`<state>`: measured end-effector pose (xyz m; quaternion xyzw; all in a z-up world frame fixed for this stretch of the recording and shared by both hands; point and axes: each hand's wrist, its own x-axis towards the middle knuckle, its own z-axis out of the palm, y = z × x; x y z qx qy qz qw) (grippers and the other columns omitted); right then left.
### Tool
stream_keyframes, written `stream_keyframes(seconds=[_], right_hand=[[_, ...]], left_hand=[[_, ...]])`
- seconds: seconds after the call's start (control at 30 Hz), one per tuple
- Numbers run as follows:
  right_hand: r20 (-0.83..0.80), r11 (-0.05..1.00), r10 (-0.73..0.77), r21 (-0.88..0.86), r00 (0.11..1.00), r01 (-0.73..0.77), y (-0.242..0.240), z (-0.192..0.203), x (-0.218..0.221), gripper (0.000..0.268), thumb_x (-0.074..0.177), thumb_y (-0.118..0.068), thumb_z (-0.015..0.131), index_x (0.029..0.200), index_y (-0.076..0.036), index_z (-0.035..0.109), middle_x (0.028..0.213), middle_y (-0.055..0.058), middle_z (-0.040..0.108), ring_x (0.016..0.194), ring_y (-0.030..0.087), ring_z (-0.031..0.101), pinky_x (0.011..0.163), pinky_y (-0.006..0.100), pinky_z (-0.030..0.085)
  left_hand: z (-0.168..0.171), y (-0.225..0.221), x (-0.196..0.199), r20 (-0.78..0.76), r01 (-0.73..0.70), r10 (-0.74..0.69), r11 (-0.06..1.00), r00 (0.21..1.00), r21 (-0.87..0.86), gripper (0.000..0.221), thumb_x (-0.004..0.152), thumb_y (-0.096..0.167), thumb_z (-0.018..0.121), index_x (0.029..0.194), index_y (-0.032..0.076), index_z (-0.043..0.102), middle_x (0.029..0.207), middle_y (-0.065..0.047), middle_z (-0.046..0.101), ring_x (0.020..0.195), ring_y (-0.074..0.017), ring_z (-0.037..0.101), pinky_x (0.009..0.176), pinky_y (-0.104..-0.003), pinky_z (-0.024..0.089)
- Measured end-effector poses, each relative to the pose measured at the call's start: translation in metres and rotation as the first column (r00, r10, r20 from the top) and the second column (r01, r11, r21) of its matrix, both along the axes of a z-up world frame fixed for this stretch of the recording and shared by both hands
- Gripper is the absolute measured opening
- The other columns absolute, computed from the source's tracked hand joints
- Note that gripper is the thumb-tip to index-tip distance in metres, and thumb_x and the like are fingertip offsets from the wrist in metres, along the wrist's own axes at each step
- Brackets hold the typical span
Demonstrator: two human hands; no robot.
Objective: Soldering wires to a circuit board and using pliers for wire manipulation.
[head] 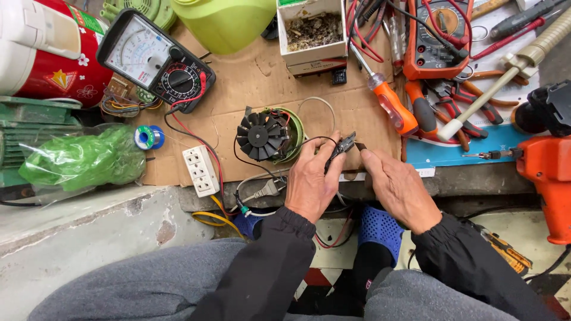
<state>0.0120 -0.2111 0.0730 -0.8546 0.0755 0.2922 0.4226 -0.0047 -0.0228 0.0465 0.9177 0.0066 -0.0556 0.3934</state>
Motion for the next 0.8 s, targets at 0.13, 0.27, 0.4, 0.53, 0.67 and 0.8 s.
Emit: stream_keyframes(seconds=[0.13,0.27,0.4,0.53,0.67,0.8], right_hand=[[-0.156,0.994,-0.023,0.107,0.988,0.039,-0.009,-0.002,0.004,0.051,0.111,-0.058,0.049,0.099,-0.013,0.071,0.075,0.022,0.076,0.09,0.043,0.078,0.088,0.057,0.061],[-0.203,0.989,-0.04,0.133,0.978,0.068,-0.014,-0.001,0.002,0.037,0.109,-0.042,0.059,0.098,-0.008,0.071,0.069,0.02,0.079,0.076,0.037,0.081,0.078,0.051,0.063],[-0.219,0.956,-0.11,0.244,0.969,0.164,-0.018,-0.002,-0.005,0.039,0.115,-0.037,0.053,0.093,-0.009,0.07,0.06,0.021,0.078,0.053,0.032,0.081,0.058,0.043,0.067],[-0.233,0.959,-0.126,0.221,0.964,0.179,-0.02,0.005,-0.004,0.044,0.115,-0.045,0.052,0.103,-0.007,0.072,0.055,0.022,0.072,0.053,0.035,0.077,0.065,0.047,0.063],[-0.257,0.972,-0.135,0.151,0.957,0.178,-0.029,0.003,-0.006,0.055,0.116,-0.05,0.045,0.096,-0.009,0.076,0.064,0.019,0.073,0.07,0.034,0.075,0.08,0.049,0.059],[-0.263,0.979,-0.145,0.101,0.954,0.177,-0.023,0.011,-0.001,0.061,0.115,-0.048,0.05,0.08,-0.005,0.076,0.06,0.02,0.067,0.071,0.033,0.066,0.079,0.045,0.058]], left_hand=[[0.0,-0.006,0.0,0.002,-0.035,0.035,0.999,0.999,0.012,0.047,0.108,0.03,0.069,0.154,0.024,0.068,0.128,-0.014,0.069,0.115,-0.0428,0.077,0.091,-0.052,0.067],[0.003,-0.011,-0.001,0.004,-0.069,0.069,0.997,0.998,0.025,0.048,0.105,0.029,0.069,0.153,0.026,0.068,0.128,-0.014,0.069,0.113,-0.0427,0.077,0.09,-0.053,0.067],[-0.001,-0.016,-0.001,0.017,-0.093,0.092,0.995,0.996,0.033,0.047,0.104,0.029,0.071,0.151,0.026,0.07,0.127,-0.013,0.068,0.112,-0.0413,0.078,0.089,-0.051,0.067],[-0.002,-0.021,-0.004,0.023,-0.137,0.136,0.989,0.991,0.052,0.051,0.099,0.032,0.075,0.149,0.029,0.069,0.123,-0.011,0.067,0.107,-0.0415,0.079,0.087,-0.052,0.068],[-0.003,-0.022,-0.005,-0.003,-0.144,0.144,0.989,0.99,0.022,0.049,0.101,0.033,0.075,0.149,0.026,0.069,0.118,-0.013,0.068,0.105,-0.0463,0.079,0.085,-0.055,0.068],[-0.003,-0.019,-0.003,-0.009,-0.13,0.131,0.991,0.991,0.032,0.052,0.1,0.038,0.078,0.15,0.027,0.068,0.119,-0.013,0.07,0.108,-0.0453,0.078,0.087,-0.054,0.067]])
